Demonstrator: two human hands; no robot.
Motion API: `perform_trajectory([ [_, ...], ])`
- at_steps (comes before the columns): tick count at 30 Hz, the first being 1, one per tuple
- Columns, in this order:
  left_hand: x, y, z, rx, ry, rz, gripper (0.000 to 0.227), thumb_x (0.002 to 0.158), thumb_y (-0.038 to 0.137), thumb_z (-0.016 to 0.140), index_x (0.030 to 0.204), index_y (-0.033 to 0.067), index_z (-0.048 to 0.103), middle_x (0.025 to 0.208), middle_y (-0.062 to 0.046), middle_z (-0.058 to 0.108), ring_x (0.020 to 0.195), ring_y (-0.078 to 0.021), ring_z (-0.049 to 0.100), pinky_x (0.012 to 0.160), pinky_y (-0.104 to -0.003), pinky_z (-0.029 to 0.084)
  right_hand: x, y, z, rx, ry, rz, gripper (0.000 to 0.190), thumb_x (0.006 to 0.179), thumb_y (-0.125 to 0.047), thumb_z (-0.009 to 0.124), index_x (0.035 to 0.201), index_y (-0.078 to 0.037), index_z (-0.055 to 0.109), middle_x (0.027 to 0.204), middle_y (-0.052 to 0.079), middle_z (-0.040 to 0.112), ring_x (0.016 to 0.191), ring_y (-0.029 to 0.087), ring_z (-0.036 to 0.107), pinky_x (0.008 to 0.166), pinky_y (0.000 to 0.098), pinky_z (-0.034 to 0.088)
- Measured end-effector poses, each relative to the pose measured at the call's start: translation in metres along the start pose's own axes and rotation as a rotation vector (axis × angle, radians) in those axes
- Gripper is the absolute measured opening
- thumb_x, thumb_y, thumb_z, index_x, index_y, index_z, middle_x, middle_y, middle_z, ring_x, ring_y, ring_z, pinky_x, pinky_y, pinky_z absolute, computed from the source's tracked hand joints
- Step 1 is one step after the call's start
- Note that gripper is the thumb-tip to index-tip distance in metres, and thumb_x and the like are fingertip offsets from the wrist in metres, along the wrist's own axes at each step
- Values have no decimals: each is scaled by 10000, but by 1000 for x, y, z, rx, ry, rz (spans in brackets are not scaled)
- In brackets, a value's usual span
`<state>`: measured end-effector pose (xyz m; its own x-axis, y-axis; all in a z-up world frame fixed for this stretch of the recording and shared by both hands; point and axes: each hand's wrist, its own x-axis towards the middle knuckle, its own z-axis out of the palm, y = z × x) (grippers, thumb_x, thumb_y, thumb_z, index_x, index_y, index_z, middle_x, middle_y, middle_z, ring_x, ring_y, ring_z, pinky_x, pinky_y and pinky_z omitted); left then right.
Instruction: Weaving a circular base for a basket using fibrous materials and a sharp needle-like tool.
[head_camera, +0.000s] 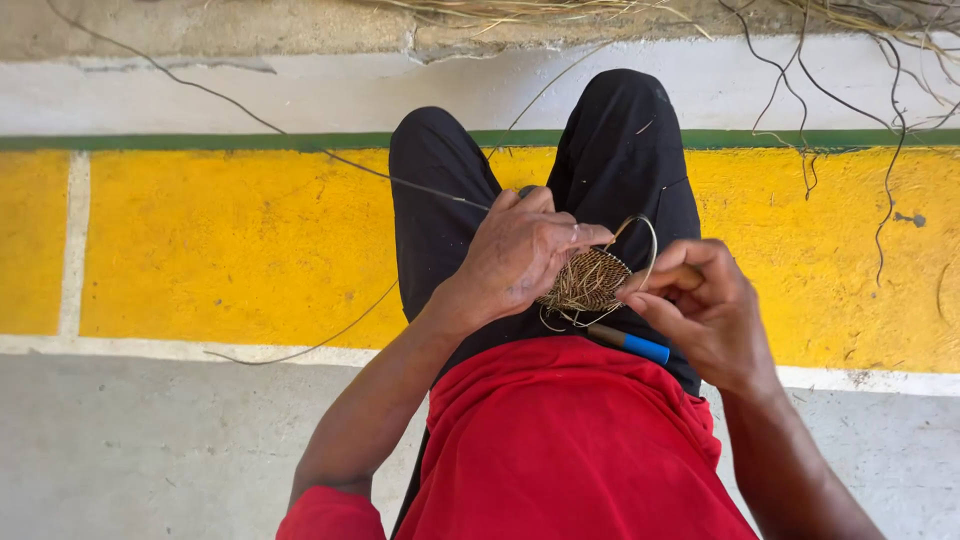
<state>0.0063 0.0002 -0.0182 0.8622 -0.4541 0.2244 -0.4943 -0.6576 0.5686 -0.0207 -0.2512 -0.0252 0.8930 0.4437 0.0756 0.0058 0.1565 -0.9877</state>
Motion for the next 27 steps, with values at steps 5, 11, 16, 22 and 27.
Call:
perform_trajectory([
  [5, 0, -2, 4, -23, 1, 23, 312, 964, 142, 648, 1242, 247, 744, 829, 84, 705, 823, -173, 506, 822, -366, 359, 2, 10, 15, -660, 128, -256, 169, 872, 16, 787, 980, -55, 680, 1044, 85, 755, 980, 199, 697, 893, 309, 547],
  [11, 0, -2, 3, -23, 7, 21, 345, 940, 137, 647, 1254, 239, 747, 828, 76, 713, 809, -176, 498, 804, -365, 357, 15, 19, 19, -678, 180, -386, 207, 901, 2, 805, 1003, -99, 656, 1020, 22, 752, 1018, 158, 695, 978, 309, 488],
  [16, 1, -3, 7, -4, 3, 25, 297, 971, 168, 651, 1243, 238, 747, 813, 75, 703, 797, -171, 488, 811, -364, 351, 16, 24, 19, -699, 217, -355, 211, 881, 5, 825, 998, -101, 685, 1027, 38, 757, 1020, 160, 683, 942, 301, 499],
  [22, 1, -2, 6, -4, 0, 12, 349, 952, 124, 641, 1267, 230, 746, 794, 74, 703, 780, -176, 479, 803, -367, 356, 17, 31, 22, -869, 302, -482, 234, 856, 0, 869, 1001, -73, 699, 1045, 78, 678, 1000, 208, 640, 866, 314, 509],
  [27, 2, -3, 9, 5, 15, 16, 327, 970, 156, 654, 1279, 225, 734, 801, 69, 705, 775, -177, 481, 799, -370, 362, 19, 36, 26, -947, 275, -462, 230, 833, 27, 856, 989, -55, 708, 1033, 76, 666, 968, 201, 666, 812, 325, 558],
])
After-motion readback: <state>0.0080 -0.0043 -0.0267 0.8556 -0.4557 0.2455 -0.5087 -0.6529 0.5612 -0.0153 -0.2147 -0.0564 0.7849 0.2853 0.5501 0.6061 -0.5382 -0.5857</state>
